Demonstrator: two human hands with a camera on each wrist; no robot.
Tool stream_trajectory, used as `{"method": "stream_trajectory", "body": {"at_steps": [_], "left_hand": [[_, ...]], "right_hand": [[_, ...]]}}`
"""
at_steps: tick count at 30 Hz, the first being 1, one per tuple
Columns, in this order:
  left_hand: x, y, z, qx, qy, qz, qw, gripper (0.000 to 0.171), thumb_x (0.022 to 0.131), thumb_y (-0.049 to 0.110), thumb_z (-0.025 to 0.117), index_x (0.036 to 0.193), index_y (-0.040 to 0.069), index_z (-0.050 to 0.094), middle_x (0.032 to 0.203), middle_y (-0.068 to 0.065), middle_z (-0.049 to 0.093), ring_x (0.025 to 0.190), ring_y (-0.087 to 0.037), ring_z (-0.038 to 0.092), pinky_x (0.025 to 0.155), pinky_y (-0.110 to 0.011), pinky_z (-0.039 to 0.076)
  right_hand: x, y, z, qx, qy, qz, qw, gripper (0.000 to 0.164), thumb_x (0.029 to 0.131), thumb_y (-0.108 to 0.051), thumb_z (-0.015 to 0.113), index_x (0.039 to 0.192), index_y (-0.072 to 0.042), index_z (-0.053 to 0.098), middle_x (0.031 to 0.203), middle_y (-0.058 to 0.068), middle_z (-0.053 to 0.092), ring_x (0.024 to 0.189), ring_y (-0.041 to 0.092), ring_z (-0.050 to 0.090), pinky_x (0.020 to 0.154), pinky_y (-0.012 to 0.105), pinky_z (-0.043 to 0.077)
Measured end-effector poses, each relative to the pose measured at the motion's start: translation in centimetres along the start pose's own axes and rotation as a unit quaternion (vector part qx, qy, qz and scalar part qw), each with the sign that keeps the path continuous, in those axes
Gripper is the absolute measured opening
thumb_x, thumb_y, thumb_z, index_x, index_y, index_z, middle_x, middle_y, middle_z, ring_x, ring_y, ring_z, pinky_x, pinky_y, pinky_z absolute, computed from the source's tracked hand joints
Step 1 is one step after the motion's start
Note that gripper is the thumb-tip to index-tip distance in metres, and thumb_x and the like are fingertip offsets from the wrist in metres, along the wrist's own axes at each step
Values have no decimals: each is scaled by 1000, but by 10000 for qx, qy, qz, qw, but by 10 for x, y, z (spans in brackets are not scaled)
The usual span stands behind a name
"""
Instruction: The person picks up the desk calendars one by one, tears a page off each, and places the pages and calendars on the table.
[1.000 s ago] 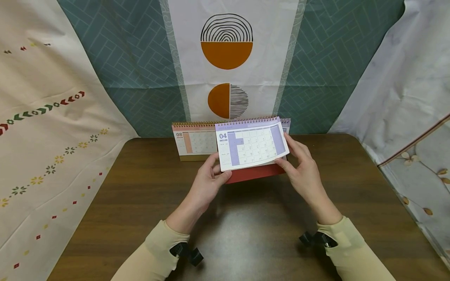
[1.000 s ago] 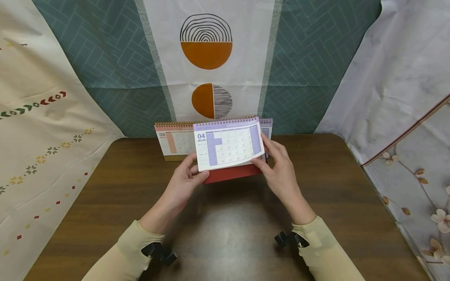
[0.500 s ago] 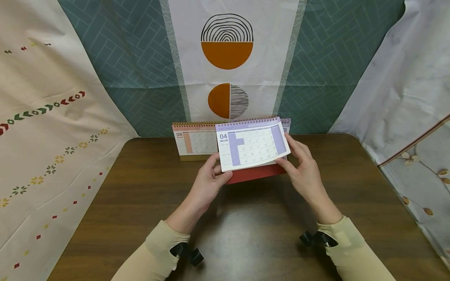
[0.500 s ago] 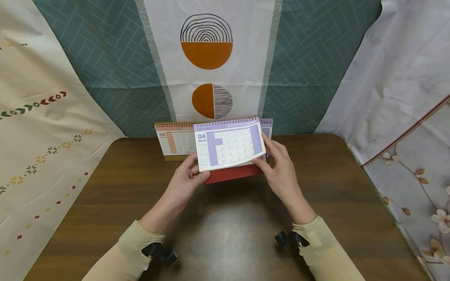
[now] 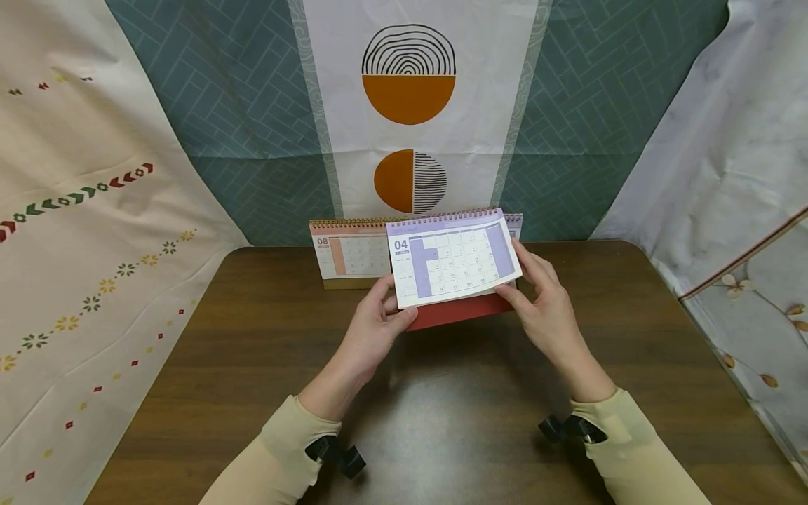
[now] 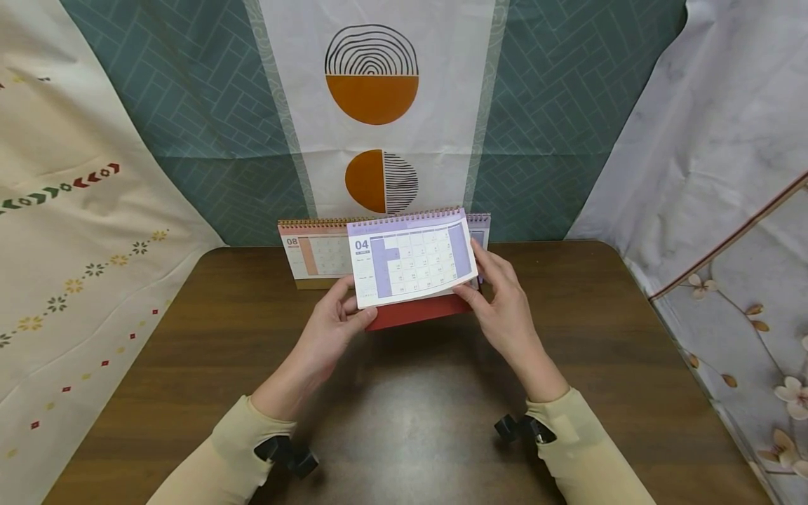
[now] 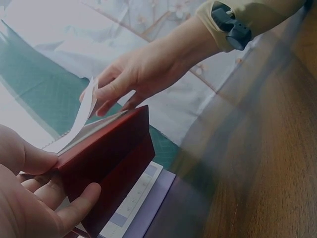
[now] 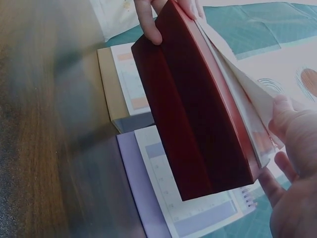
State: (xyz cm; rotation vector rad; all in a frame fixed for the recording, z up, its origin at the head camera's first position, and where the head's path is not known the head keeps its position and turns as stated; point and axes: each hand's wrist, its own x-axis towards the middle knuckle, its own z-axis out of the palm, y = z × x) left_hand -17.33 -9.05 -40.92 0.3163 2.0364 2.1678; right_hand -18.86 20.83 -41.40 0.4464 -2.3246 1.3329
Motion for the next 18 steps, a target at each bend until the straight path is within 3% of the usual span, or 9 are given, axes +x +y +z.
{"method": "stream_trajectory", "body": {"at_steps": [7, 11, 14, 18], "left_hand": [[-1, 1, 1, -9, 36, 10, 10000, 60, 105, -8, 67, 159, 12, 50, 136, -16, 75, 108, -25, 75, 95, -31, 58], [0, -2, 1, -10, 60, 80, 9999, 59, 105, -10, 65, 159, 11, 50, 137, -18, 74, 108, -25, 75, 95, -31, 57], [0, -2, 2, 23, 95, 110, 9999, 59, 105, -10, 65, 159, 10, 50, 138, -18, 74, 109, -25, 75, 95, -31, 57], [-1, -3, 4, 30, 105, 81, 9999, 58, 106, -10, 64, 158, 10, 51, 139, -17, 74, 112, -26, 75, 97, -33, 57]], "right_hand": [[0, 0, 0, -96, -179, 88, 9998, 89, 98, -3, 83, 173, -23, 39, 164, 15, 49, 143, 34, 53, 106, 11, 40], [0, 0, 0, -406, -262, 238, 9985, 87, 100, -7, 83, 174, -20, 38, 164, 17, 51, 145, 35, 49, 112, 38, 48], [2, 0, 2, -668, -214, 209, 9973, 85, 98, -6, 84, 171, -11, 41, 165, 19, 51, 150, 39, 42, 115, 62, 42], [2, -1, 4, -1174, 61, -148, 9929, 83, 92, 0, 87, 165, -2, 48, 166, 20, 49, 154, 42, 36, 116, 68, 36]]}}
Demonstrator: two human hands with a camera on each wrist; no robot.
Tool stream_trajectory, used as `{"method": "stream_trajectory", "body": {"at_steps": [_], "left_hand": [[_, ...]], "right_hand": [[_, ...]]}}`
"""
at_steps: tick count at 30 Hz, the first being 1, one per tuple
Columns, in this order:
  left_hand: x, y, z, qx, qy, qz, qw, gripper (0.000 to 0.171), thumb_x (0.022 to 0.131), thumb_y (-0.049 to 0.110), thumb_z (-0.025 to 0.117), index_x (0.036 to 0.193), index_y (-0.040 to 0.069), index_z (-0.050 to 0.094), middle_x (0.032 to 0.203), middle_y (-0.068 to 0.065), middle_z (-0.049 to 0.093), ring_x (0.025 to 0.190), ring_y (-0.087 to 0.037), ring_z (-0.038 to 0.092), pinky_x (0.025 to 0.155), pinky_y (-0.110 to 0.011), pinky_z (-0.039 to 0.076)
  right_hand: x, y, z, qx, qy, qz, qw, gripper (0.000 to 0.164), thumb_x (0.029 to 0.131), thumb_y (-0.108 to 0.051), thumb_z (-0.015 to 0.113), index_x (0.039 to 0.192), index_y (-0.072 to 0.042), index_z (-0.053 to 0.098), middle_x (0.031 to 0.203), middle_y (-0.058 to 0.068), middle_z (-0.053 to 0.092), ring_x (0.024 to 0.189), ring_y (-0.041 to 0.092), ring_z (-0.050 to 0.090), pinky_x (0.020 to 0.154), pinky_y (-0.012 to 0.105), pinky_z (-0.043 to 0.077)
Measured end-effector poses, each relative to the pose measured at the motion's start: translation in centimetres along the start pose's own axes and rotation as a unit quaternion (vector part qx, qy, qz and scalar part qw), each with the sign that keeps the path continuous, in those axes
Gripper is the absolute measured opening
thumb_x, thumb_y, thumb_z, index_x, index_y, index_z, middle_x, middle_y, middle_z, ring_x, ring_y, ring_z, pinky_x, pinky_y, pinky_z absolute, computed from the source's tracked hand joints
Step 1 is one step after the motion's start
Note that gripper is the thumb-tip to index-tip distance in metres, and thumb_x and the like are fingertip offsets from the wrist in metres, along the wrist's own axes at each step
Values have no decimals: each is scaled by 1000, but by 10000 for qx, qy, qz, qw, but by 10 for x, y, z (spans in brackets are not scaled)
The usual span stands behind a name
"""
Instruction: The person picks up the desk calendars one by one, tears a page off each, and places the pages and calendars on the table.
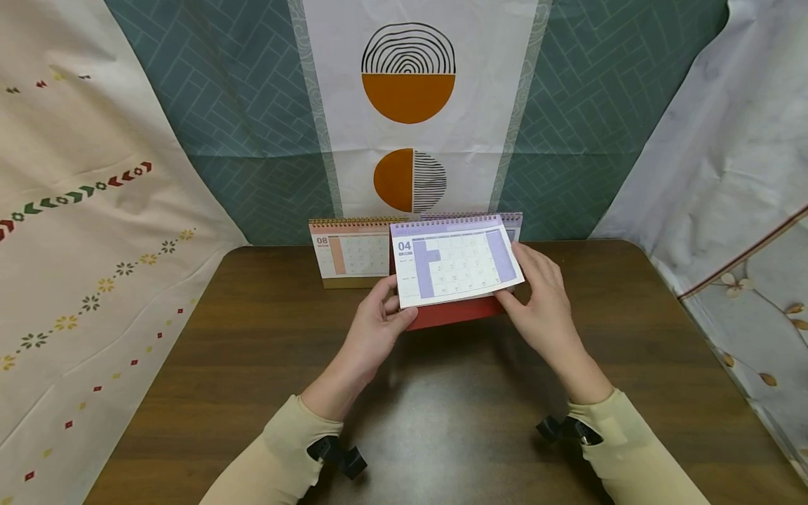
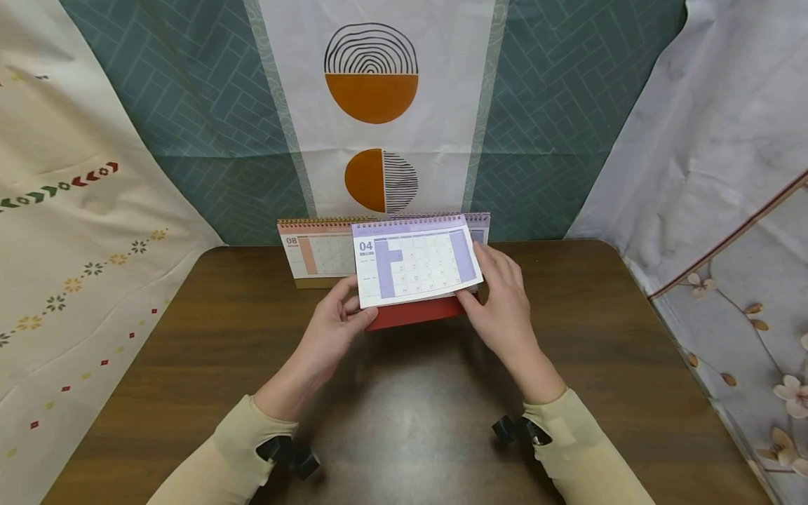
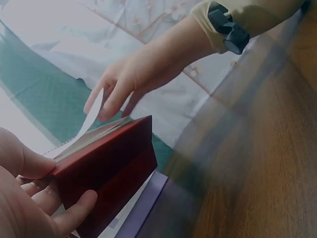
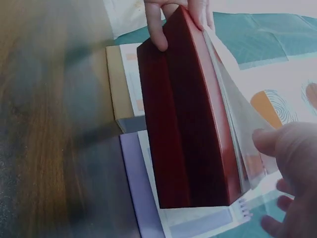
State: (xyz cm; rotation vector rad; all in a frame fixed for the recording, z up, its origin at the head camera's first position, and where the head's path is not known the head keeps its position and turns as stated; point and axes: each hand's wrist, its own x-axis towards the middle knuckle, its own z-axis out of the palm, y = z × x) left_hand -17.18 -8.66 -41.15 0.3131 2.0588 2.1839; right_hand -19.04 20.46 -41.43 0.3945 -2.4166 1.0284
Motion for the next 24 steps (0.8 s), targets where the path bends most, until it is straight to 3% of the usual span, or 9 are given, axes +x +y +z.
{"method": "stream_trajectory", "body": {"at_steps": [3, 7, 13, 18, 24], "left_hand": [[0, -2, 0, -28, -28, -31, 10000, 57, 106, -10, 64, 159, 9, 51, 139, -18, 73, 114, -27, 75, 99, -34, 56], [1, -5, 0, -22, -64, -59, 10000, 57, 107, -8, 64, 159, 9, 50, 141, -17, 72, 116, -28, 75, 100, -35, 56], [1, -4, 1, -42, -27, -39, 10000, 56, 107, -8, 64, 159, 8, 51, 141, -16, 73, 116, -28, 75, 99, -35, 57], [1, -3, 0, -61, -30, -19, 10000, 57, 106, -8, 64, 160, 6, 49, 145, -17, 70, 123, -30, 72, 103, -37, 56], [0, -5, -1, -83, -39, -2, 10000, 55, 107, -8, 64, 159, 5, 50, 147, -18, 68, 126, -31, 70, 103, -38, 56]], "right_hand": [[-2, -1, 1, -625, 355, -395, 9966, 83, 86, 2, 91, 160, 1, 53, 165, 20, 48, 153, 43, 36, 112, 66, 41], [-3, -2, 3, -1575, 639, -1124, 9790, 81, 82, 0, 95, 154, -1, 60, 161, 21, 52, 150, 45, 41, 113, 66, 42], [2, -9, 5, -1929, 360, -2261, 9541, 57, 84, -10, 96, 138, -8, 76, 137, 17, 72, 131, 42, 60, 123, 61, 35], [4, -20, 6, -1859, 147, -2409, 9525, 45, 88, -15, 94, 131, -8, 81, 124, 15, 78, 111, 37, 72, 112, 56, 50], [5, -32, 11, -1841, 39, -2390, 9534, 39, 93, -24, 91, 127, -9, 83, 119, 12, 80, 107, 34, 75, 96, 53, 60]]}}
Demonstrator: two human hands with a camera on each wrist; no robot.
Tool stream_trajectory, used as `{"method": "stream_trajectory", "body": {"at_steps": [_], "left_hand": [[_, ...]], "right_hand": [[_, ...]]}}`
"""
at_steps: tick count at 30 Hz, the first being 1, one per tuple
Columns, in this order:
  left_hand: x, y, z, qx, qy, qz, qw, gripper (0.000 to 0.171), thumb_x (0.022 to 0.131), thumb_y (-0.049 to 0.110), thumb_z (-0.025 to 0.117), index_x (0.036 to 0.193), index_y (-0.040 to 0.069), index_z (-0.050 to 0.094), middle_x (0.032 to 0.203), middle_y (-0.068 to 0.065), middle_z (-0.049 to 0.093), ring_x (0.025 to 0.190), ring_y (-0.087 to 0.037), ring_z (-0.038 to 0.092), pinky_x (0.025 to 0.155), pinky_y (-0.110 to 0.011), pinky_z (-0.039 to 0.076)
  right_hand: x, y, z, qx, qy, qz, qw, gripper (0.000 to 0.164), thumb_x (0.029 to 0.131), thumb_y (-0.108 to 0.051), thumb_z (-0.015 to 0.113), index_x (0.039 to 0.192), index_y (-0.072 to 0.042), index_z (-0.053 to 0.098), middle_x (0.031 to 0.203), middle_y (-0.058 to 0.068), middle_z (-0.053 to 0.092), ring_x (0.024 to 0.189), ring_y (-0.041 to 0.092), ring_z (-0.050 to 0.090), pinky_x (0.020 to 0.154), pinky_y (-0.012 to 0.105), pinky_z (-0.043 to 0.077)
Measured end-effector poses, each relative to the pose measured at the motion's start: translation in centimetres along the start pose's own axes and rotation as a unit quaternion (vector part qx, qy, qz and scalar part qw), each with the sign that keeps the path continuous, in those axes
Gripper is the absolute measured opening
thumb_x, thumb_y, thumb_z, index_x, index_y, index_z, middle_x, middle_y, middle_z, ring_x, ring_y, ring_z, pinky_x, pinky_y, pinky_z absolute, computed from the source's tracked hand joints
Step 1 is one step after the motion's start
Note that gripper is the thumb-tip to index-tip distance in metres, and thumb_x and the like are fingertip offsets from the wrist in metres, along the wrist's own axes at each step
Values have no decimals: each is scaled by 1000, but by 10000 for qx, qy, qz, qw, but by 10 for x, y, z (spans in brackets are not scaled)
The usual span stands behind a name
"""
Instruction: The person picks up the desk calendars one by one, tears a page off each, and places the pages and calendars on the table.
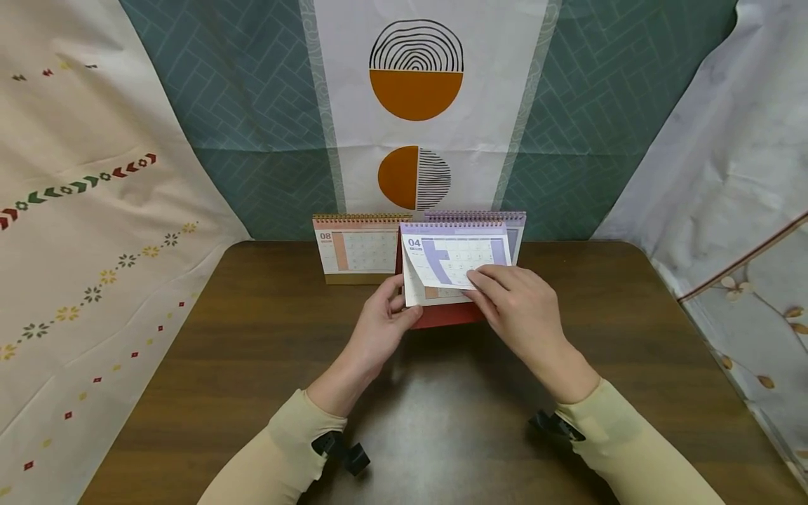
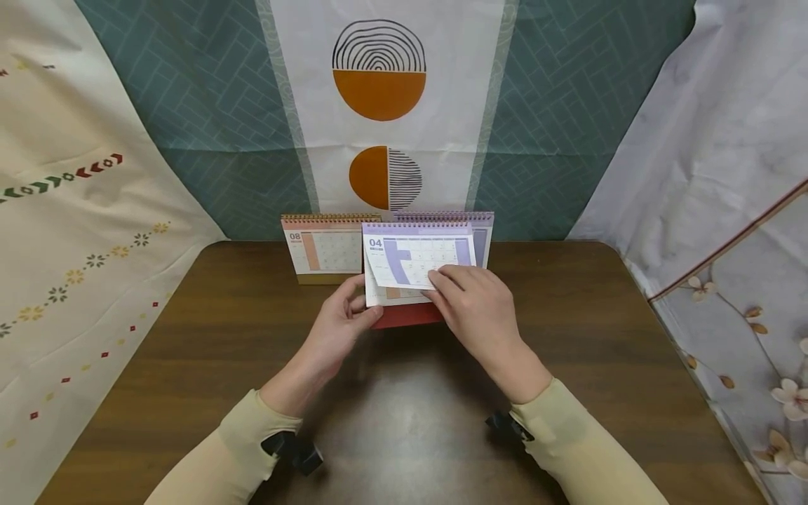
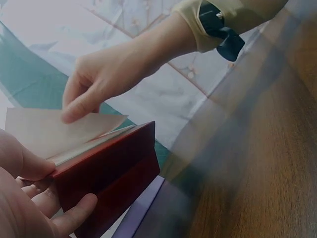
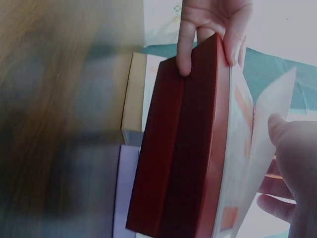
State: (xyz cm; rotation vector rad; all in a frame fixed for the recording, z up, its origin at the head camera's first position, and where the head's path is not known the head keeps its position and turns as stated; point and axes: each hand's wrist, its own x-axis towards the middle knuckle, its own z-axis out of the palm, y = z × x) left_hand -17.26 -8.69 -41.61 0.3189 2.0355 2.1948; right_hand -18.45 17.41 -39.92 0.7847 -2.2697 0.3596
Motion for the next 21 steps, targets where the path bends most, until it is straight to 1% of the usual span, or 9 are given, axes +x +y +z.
{"method": "stream_trajectory", "body": {"at_steps": [6, 10, 17, 21], "left_hand": [[0, 0, 1, 82, -6, 45, 10000, 55, 106, -7, 64, 158, 6, 51, 146, -18, 69, 125, -32, 71, 101, -38, 56], [-1, 1, 0, 72, 3, 26, 10000, 55, 107, -7, 65, 158, 6, 51, 147, -18, 68, 125, -32, 71, 100, -37, 57], [-1, 2, 0, 52, -20, 48, 10000, 54, 107, -8, 64, 158, 5, 51, 147, -19, 68, 124, -33, 72, 99, -36, 58], [-1, 3, 0, 29, -30, 83, 10000, 55, 106, -8, 64, 158, 5, 51, 146, -21, 68, 123, -34, 72, 98, -35, 58]], "right_hand": [[9, -10, 2, 120, 188, -233, 9995, 31, 93, -20, 90, 121, -9, 84, 114, 9, 81, 101, 30, 78, 87, 49, 63], [14, -17, 5, 142, 236, -299, 9992, 27, 95, -20, 89, 119, -9, 84, 110, 7, 82, 95, 27, 79, 80, 46, 64], [24, -27, 10, 273, 292, -291, 9988, 23, 101, -24, 84, 120, -12, 84, 105, 4, 83, 88, 24, 80, 66, 42, 62], [28, -31, 12, 345, 339, -212, 9986, 19, 101, -21, 82, 118, -11, 83, 104, 4, 83, 86, 25, 80, 60, 42, 60]]}}
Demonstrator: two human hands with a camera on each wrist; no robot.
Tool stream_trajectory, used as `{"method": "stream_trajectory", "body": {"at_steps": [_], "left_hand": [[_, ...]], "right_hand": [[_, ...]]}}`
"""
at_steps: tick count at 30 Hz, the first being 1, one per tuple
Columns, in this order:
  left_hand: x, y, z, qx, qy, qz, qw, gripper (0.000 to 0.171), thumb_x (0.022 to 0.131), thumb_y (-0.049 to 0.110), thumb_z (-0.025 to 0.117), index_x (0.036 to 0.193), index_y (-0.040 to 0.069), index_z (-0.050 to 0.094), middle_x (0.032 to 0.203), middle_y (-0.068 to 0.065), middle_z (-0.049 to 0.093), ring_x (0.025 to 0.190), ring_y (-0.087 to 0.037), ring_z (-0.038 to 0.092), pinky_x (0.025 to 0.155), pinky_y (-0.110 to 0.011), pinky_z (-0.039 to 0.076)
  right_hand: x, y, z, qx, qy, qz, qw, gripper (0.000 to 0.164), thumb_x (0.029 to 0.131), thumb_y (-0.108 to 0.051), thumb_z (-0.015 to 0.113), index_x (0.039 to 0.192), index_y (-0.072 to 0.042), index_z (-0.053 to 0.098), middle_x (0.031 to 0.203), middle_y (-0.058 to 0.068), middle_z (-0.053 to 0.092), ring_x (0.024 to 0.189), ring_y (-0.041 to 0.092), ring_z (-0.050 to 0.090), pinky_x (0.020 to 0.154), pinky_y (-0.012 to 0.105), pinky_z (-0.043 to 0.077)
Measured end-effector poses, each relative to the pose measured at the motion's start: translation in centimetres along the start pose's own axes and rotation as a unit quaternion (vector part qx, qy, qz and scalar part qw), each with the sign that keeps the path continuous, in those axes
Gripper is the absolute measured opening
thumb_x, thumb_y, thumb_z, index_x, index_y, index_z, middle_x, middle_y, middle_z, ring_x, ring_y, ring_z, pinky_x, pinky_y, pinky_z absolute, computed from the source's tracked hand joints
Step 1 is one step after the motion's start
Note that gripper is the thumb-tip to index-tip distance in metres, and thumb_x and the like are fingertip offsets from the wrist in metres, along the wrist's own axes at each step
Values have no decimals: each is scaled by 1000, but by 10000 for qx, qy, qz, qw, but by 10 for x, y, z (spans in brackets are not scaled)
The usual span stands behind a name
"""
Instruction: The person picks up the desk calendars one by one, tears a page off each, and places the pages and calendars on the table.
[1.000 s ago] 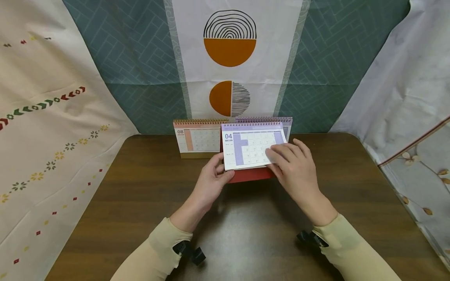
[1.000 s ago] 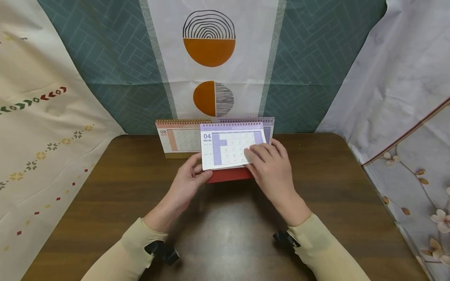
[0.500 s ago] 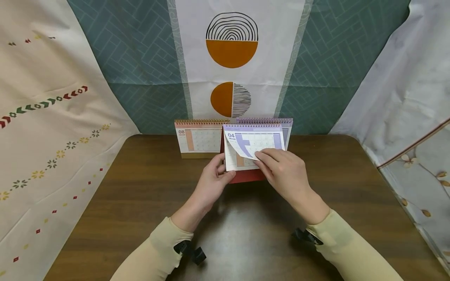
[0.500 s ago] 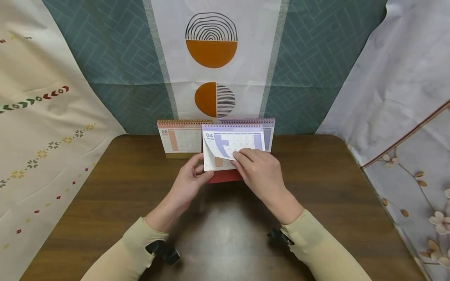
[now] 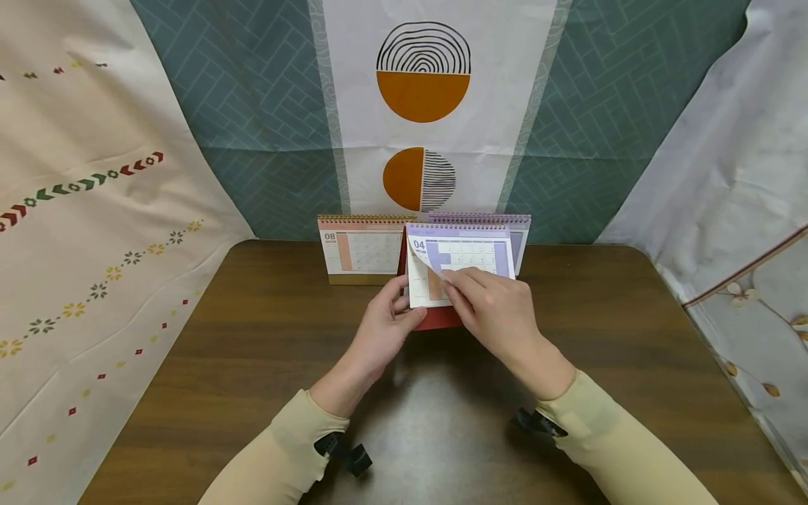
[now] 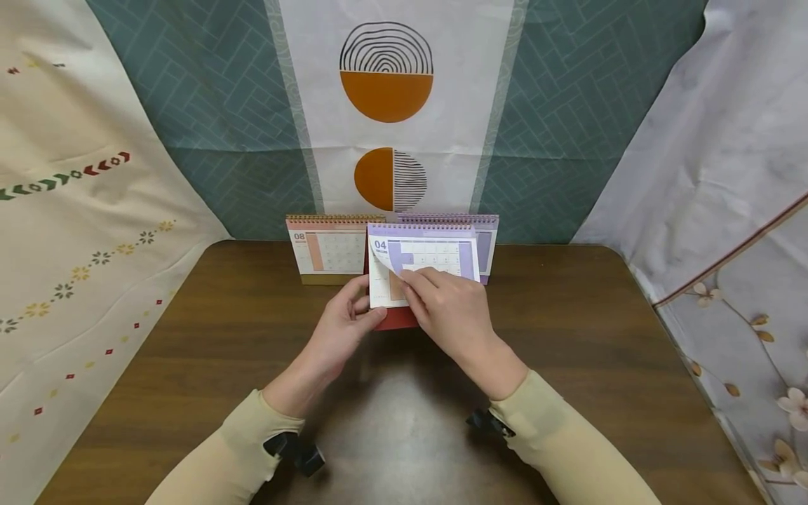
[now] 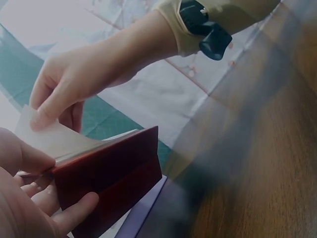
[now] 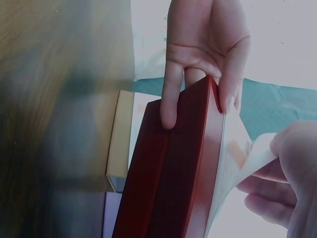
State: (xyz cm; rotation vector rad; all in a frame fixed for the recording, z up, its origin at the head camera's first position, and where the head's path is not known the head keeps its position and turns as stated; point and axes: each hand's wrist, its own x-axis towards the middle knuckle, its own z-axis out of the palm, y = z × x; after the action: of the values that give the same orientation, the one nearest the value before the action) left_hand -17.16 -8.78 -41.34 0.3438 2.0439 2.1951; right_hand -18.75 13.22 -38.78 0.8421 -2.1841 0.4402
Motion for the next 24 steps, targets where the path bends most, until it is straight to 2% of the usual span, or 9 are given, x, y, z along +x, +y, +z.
{"method": "stream_trajectory", "body": {"at_steps": [3, 6, 10, 12, 19, 24], "left_hand": [[0, 0, 0, -19, -19, 22, 10000, 54, 106, -5, 66, 157, 5, 52, 141, -22, 71, 119, -33, 74, 96, -34, 59], [0, 1, 0, 63, -6, 60, 10000, 49, 109, 3, 67, 156, 6, 54, 134, -21, 75, 113, -26, 75, 93, -32, 58], [0, 1, 0, 258, 110, 138, 9995, 38, 115, 14, 61, 152, 6, 58, 121, -17, 80, 103, -17, 71, 89, -32, 53], [-1, 1, 0, 335, 182, 174, 9991, 35, 116, 14, 59, 149, 6, 60, 114, -16, 81, 97, -17, 69, 86, -34, 49], [-2, 3, 0, 341, 301, 213, 9987, 38, 111, 5, 64, 149, 4, 59, 117, -17, 81, 95, -17, 71, 82, -32, 53], [-1, 2, 2, 181, 286, 262, 9991, 41, 109, 0, 65, 150, 1, 58, 124, -22, 78, 103, -23, 75, 85, -29, 57]], "right_hand": [[1, -2, 1, 37, 70, 44, 10000, 17, 100, -18, 82, 115, -10, 82, 102, 6, 83, 80, 26, 79, 55, 42, 57], [1, -4, 1, 104, 177, 75, 9998, 16, 98, -15, 82, 113, -9, 82, 100, 7, 83, 74, 28, 77, 51, 42, 55], [3, -8, -1, 232, 247, 176, 9993, 16, 97, -12, 83, 113, -8, 83, 100, 8, 83, 73, 29, 77, 49, 42, 53], [3, -10, -3, 308, 208, 279, 9989, 16, 97, -12, 83, 113, -8, 83, 101, 9, 83, 71, 28, 76, 49, 43, 52], [8, -13, -10, 602, -64, 853, 9945, 12, 100, -17, 84, 108, -9, 85, 98, 7, 83, 70, 23, 73, 54, 43, 54], [11, -10, -17, 820, 18, 1266, 9886, 12, 99, -14, 85, 108, -6, 86, 97, 9, 83, 70, 24, 73, 60, 44, 56]]}}
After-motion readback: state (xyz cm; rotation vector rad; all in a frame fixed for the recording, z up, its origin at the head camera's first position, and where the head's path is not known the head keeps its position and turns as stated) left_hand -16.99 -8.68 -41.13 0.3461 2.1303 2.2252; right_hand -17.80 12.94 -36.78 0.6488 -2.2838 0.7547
